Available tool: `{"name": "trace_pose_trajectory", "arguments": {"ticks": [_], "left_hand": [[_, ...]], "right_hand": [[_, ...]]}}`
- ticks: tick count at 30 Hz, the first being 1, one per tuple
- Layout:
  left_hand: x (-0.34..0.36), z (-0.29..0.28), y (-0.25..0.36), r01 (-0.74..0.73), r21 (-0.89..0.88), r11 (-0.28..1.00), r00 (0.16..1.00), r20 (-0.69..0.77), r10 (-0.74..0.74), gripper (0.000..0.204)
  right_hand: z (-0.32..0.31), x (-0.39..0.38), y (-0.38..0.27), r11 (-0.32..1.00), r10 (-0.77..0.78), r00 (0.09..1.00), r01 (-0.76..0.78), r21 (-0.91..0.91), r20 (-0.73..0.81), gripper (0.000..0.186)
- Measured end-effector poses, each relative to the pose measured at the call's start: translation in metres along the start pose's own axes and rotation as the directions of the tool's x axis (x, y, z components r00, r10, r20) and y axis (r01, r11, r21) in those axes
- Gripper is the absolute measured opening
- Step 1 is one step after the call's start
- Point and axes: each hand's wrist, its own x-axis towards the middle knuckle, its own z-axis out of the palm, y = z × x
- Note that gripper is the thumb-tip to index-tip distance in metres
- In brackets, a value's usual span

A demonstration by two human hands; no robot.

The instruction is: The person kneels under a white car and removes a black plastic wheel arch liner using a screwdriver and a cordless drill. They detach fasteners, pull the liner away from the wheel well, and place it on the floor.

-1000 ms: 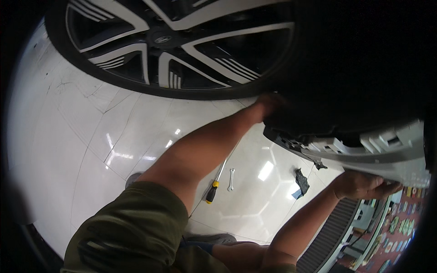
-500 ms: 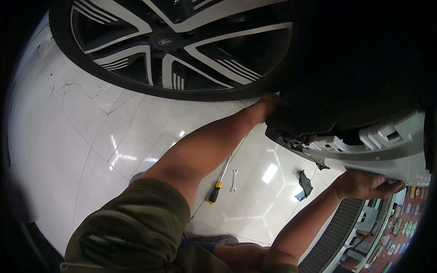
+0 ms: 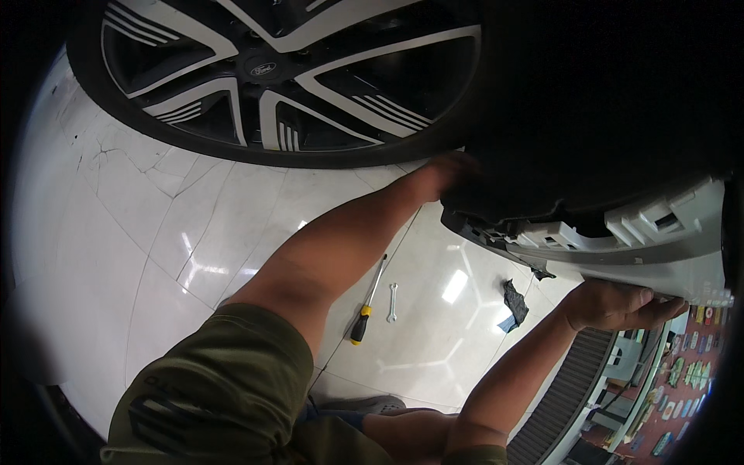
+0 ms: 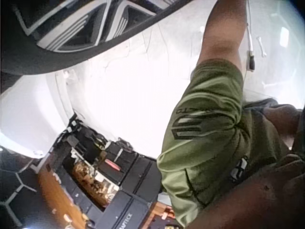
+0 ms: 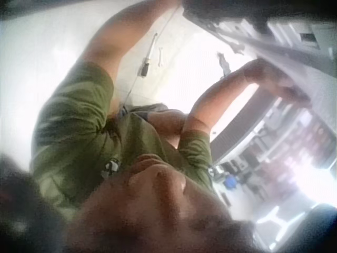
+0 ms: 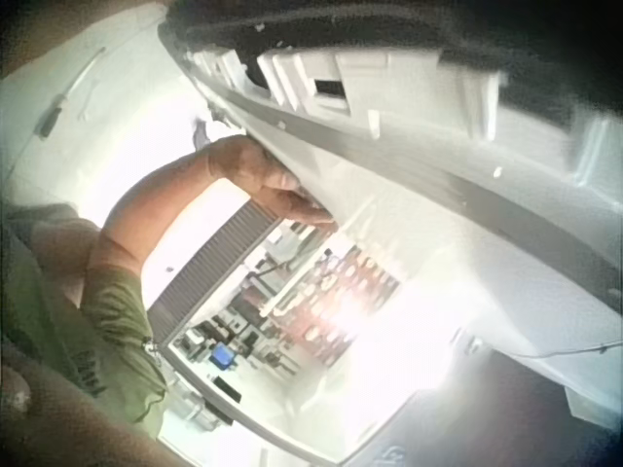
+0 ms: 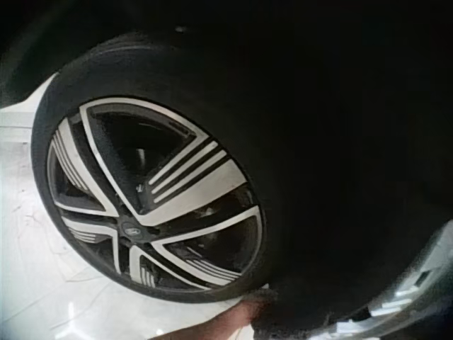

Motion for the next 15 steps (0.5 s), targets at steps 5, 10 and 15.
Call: {"name": "trace_pose_trajectory", "arguments": {"ticks": [5, 10, 15], "left_hand": [[-0.004, 0.014, 0.013, 0.131, 0.116, 0.985, 0.991, -0.057, -0.125, 0.028], [-0.004, 0.009, 0.011, 0.061, -0.034, 0.998, 0.998, 0.007, -0.061, 0.028], [-0.001, 0.007, 0.006, -0.009, -0.104, 0.995, 1.0, 0.019, 0.011, 0.027]], "right_hand": [[0.001, 0.002, -0.002, 1.0, 0.008, 0.999, -0.008, -0.022, -0.041, 0.071], [0.001, 0.0, 0.003, 0.999, -0.016, 0.999, 0.018, 0.031, -0.047, 0.067], [-0.002, 0.004, 0.008, 0.993, -0.085, 0.996, 0.084, -0.079, -0.012, 0.068]]}}
